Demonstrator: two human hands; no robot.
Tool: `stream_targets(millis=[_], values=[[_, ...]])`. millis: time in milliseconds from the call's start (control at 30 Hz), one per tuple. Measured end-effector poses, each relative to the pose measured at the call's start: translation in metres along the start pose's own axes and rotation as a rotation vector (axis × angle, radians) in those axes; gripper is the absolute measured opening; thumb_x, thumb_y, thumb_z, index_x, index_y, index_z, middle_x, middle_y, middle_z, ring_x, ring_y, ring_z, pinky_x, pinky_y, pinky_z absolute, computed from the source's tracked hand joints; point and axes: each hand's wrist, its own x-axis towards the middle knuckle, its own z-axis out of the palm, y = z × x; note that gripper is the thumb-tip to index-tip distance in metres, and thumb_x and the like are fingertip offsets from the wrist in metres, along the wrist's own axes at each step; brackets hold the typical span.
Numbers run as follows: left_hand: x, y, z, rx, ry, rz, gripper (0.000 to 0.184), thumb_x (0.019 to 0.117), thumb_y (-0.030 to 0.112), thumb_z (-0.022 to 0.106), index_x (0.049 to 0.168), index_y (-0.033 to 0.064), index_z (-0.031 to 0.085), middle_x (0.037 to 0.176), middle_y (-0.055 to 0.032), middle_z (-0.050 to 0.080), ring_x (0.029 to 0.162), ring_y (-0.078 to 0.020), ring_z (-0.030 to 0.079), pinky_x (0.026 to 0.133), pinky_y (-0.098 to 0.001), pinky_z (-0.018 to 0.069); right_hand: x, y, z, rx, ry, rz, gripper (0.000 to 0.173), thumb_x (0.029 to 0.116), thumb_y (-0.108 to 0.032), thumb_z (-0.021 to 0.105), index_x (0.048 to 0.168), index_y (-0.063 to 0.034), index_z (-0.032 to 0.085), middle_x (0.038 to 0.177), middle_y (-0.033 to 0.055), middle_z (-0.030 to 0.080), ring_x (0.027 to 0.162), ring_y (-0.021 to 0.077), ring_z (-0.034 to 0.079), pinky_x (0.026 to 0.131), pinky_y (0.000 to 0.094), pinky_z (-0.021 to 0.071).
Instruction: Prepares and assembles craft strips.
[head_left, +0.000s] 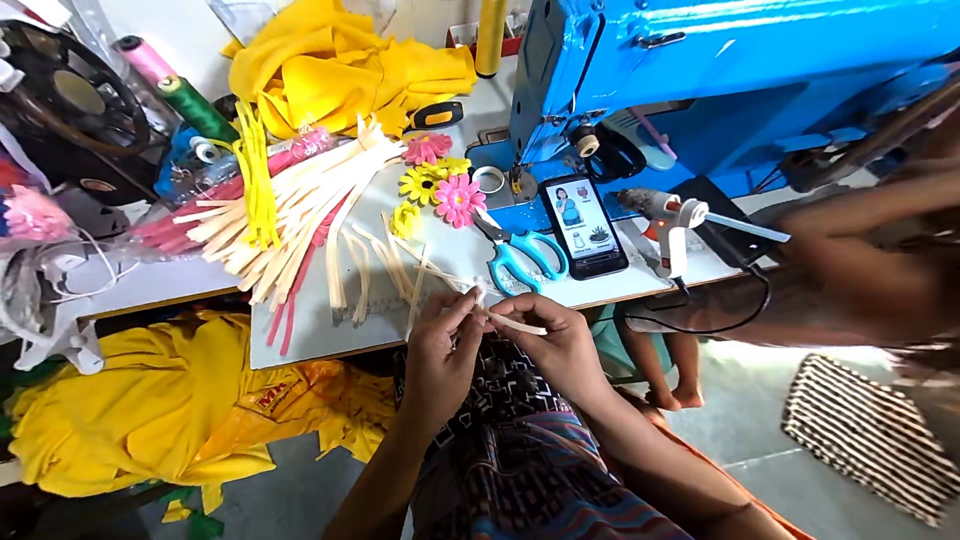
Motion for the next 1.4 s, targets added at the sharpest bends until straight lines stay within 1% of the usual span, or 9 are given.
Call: stream_targets(millis=[100, 167, 300, 567, 733, 867, 1033, 1200, 1400], values=[[0.0, 0.003, -0.002, -0.053, 0.024, -0.071, 0.025, 0.0961, 0.0, 0.062, 0.12, -0.0085, 0.066, 0.109, -0.0084, 0.07, 0.092, -0.0077, 0.071, 0.084, -0.0243, 0.0613, 0.0, 0.003, 0.001, -0.002, 0.004, -0.039, 0.012, 0.0938, -0.001, 0.066, 0.104, 0.0011, 0.071, 0.094, -0.0002, 0.072, 0.084, -0.0008, 0.067, 0.081, 0.0178, 0.0575], [0.002, 0.004, -0.005, -0.154, 0.018, -0.167, 0.028, 0.0954, 0.0, 0.062, 0.122, -0.0048, 0.066, 0.105, -0.0046, 0.072, 0.089, -0.0077, 0.071, 0.083, -0.0249, 0.0609, -0.001, 0.003, 0.001, 0.011, 0.004, -0.042, 0.012, 0.0957, -0.003, 0.065, 0.105, 0.0003, 0.071, 0.094, -0.0005, 0.072, 0.083, -0.0004, 0.066, 0.08, 0.0183, 0.0575], [0.004, 0.008, -0.007, -0.319, 0.018, -0.293, 0.019, 0.0967, -0.002, 0.062, 0.114, -0.0001, 0.07, 0.104, -0.0038, 0.074, 0.088, -0.0087, 0.071, 0.082, -0.0246, 0.0604, 0.0, 0.005, 0.003, 0.021, 0.019, -0.053, 0.012, 0.0964, -0.003, 0.065, 0.106, 0.0002, 0.071, 0.096, 0.0009, 0.072, 0.082, 0.0017, 0.067, 0.077, 0.0202, 0.0589], [0.006, 0.01, -0.01, -0.426, -0.034, -0.36, 0.017, 0.0962, -0.002, 0.059, 0.104, 0.0044, 0.073, 0.096, -0.0014, 0.073, 0.083, -0.0063, 0.069, 0.078, -0.0222, 0.0589, 0.001, 0.004, 0.004, -0.034, 0.032, -0.103, 0.012, 0.0961, -0.004, 0.066, 0.107, -0.0011, 0.07, 0.103, 0.0023, 0.072, 0.09, 0.0039, 0.069, 0.082, 0.0222, 0.0597], [0.005, 0.007, -0.008, -0.392, -0.041, -0.316, 0.021, 0.0937, -0.002, 0.064, 0.113, 0.0014, 0.07, 0.105, -0.003, 0.073, 0.091, -0.009, 0.071, 0.084, -0.0257, 0.0601, 0.0, 0.003, 0.004, 0.027, 0.037, -0.071, 0.014, 0.0953, -0.002, 0.065, 0.109, -0.0006, 0.069, 0.096, 0.0003, 0.072, 0.083, 0.0015, 0.066, 0.076, 0.0196, 0.0577], [0.004, 0.009, -0.006, -0.204, -0.022, -0.234, 0.024, 0.092, -0.001, 0.068, 0.116, -0.0001, 0.068, 0.098, -0.0015, 0.073, 0.083, -0.0064, 0.071, 0.08, -0.0239, 0.0606, 0.0, 0.002, 0.002, -0.005, 0.011, -0.056, 0.015, 0.0967, -0.005, 0.065, 0.111, -0.0016, 0.067, 0.098, -0.0015, 0.07, 0.085, -0.0009, 0.065, 0.079, 0.0175, 0.0563], [0.004, 0.01, -0.007, -0.106, 0.026, -0.213, 0.021, 0.0899, 0.001, 0.072, 0.111, 0.0012, 0.069, 0.095, -0.0013, 0.074, 0.08, -0.0061, 0.071, 0.076, -0.0229, 0.0609, 0.003, 0.007, -0.005, -0.266, -0.055, -0.275, 0.013, 0.0943, -0.01, 0.07, 0.106, -0.0042, 0.074, 0.103, 0.0038, 0.074, 0.101, 0.0086, 0.066, 0.091, 0.0231, 0.0526], [0.004, 0.009, -0.005, -0.113, 0.045, -0.223, 0.018, 0.0895, -0.001, 0.072, 0.107, 0.0022, 0.071, 0.092, 0.0004, 0.074, 0.081, -0.0037, 0.07, 0.076, -0.0207, 0.0596, 0.005, 0.012, -0.005, -0.316, 0.005, -0.419, 0.009, 0.0952, -0.01, 0.07, 0.098, -0.0047, 0.077, 0.103, 0.0061, 0.074, 0.103, 0.0125, 0.065, 0.092, 0.0248, 0.0513], [0.002, 0.002, -0.005, -0.104, 0.008, -0.103, 0.018, 0.0928, -0.001, 0.067, 0.109, -0.0006, 0.075, 0.099, -0.0023, 0.072, 0.084, -0.0054, 0.07, 0.079, -0.022, 0.0609, 0.006, 0.01, -0.008, -0.133, -0.015, -0.246, 0.009, 0.0946, -0.006, 0.069, 0.099, -0.0007, 0.074, 0.11, 0.0065, 0.072, 0.103, 0.0063, 0.069, 0.088, 0.0203, 0.058]])
